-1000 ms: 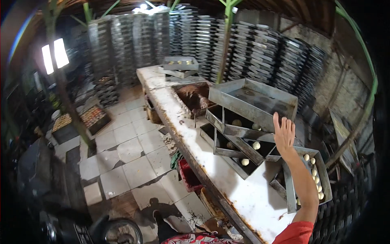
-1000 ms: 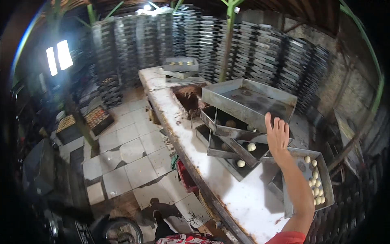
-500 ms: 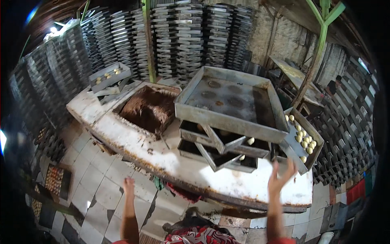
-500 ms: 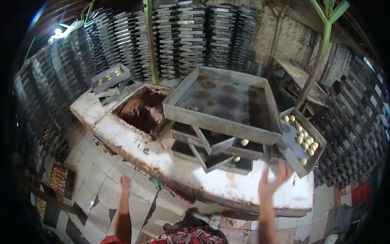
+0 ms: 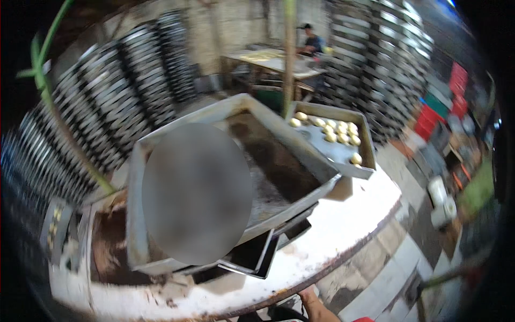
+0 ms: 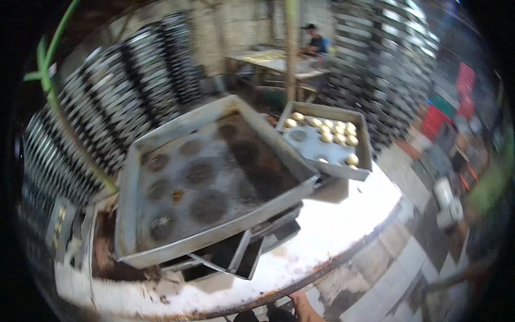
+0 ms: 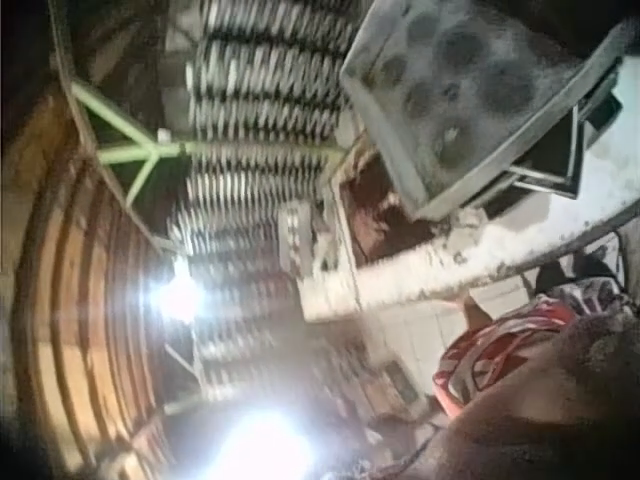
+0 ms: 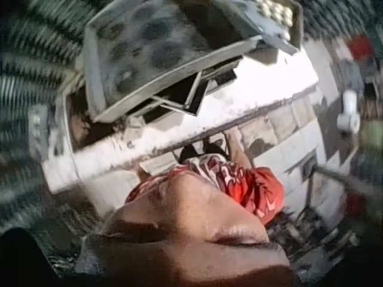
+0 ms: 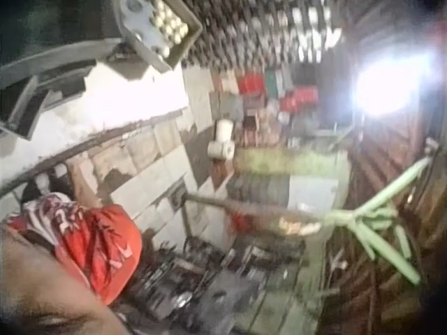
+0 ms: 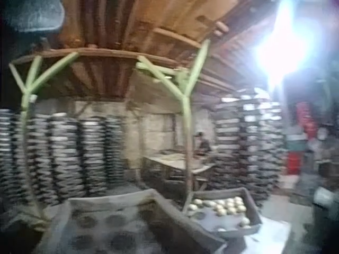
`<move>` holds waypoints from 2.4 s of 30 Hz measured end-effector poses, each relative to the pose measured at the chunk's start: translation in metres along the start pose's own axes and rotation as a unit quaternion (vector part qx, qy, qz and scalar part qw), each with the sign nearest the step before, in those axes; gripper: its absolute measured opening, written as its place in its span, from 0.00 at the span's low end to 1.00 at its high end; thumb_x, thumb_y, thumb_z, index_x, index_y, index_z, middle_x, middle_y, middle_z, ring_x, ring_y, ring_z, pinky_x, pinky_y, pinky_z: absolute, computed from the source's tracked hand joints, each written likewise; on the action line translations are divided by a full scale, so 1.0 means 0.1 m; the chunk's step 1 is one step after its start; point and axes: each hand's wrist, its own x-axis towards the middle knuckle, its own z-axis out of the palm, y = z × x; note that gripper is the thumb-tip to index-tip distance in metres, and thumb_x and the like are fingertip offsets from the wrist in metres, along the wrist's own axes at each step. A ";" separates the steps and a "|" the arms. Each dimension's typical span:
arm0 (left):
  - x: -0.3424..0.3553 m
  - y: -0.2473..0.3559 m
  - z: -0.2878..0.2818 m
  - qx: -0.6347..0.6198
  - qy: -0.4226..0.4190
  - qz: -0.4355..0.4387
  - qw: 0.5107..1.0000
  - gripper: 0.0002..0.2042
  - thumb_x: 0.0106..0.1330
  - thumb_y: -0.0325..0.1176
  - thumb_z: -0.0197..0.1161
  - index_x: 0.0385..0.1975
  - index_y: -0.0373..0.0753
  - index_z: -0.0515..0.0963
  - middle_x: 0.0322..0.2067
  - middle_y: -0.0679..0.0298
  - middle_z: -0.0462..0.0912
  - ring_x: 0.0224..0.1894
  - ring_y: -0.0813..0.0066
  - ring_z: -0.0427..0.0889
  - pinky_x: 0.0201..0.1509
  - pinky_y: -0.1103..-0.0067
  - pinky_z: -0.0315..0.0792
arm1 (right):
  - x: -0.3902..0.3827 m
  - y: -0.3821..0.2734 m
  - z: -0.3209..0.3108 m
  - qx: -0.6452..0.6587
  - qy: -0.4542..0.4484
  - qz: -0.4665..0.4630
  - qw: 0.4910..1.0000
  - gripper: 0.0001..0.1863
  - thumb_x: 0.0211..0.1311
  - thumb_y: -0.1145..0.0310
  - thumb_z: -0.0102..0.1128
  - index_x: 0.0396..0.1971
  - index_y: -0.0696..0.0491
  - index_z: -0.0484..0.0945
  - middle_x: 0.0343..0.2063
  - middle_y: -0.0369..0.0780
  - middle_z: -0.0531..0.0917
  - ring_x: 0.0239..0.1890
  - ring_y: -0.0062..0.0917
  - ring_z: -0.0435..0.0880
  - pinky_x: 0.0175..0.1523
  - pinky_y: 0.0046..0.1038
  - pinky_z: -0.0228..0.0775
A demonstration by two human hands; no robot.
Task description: Preparing chocolate-filled bread rolls by flattening dough, adding chocolate filling with a spoon, and arranging them on metal baking trays.
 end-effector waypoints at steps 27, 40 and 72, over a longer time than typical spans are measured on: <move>0.68 -1.56 0.73 0.012 -0.054 0.001 0.998 0.37 0.61 0.64 0.39 0.64 0.43 0.57 0.63 0.57 0.59 0.63 0.50 0.59 0.63 0.51 0.55 | 1.69 -0.48 -0.19 0.099 -0.035 -0.067 0.992 0.31 0.62 0.41 0.32 0.54 0.50 0.66 0.55 0.41 0.70 0.55 0.36 0.67 0.59 0.44 0.59; 0.67 -1.84 -0.20 0.026 -0.022 0.003 0.999 0.36 0.61 0.63 0.39 0.64 0.43 0.57 0.63 0.57 0.58 0.63 0.50 0.59 0.63 0.51 0.55 | 1.82 -0.42 -1.17 0.113 -0.011 -0.078 0.990 0.31 0.63 0.41 0.31 0.54 0.50 0.66 0.55 0.41 0.69 0.55 0.36 0.66 0.60 0.44 0.58; -0.66 -0.34 -1.73 -0.127 0.056 0.045 0.989 0.34 0.62 0.62 0.39 0.62 0.43 0.60 0.64 0.56 0.56 0.61 0.51 0.60 0.61 0.51 0.57 | 0.74 0.27 -0.66 -0.033 -0.066 0.015 0.997 0.31 0.63 0.42 0.29 0.54 0.50 0.66 0.56 0.41 0.69 0.57 0.37 0.65 0.61 0.44 0.57</move>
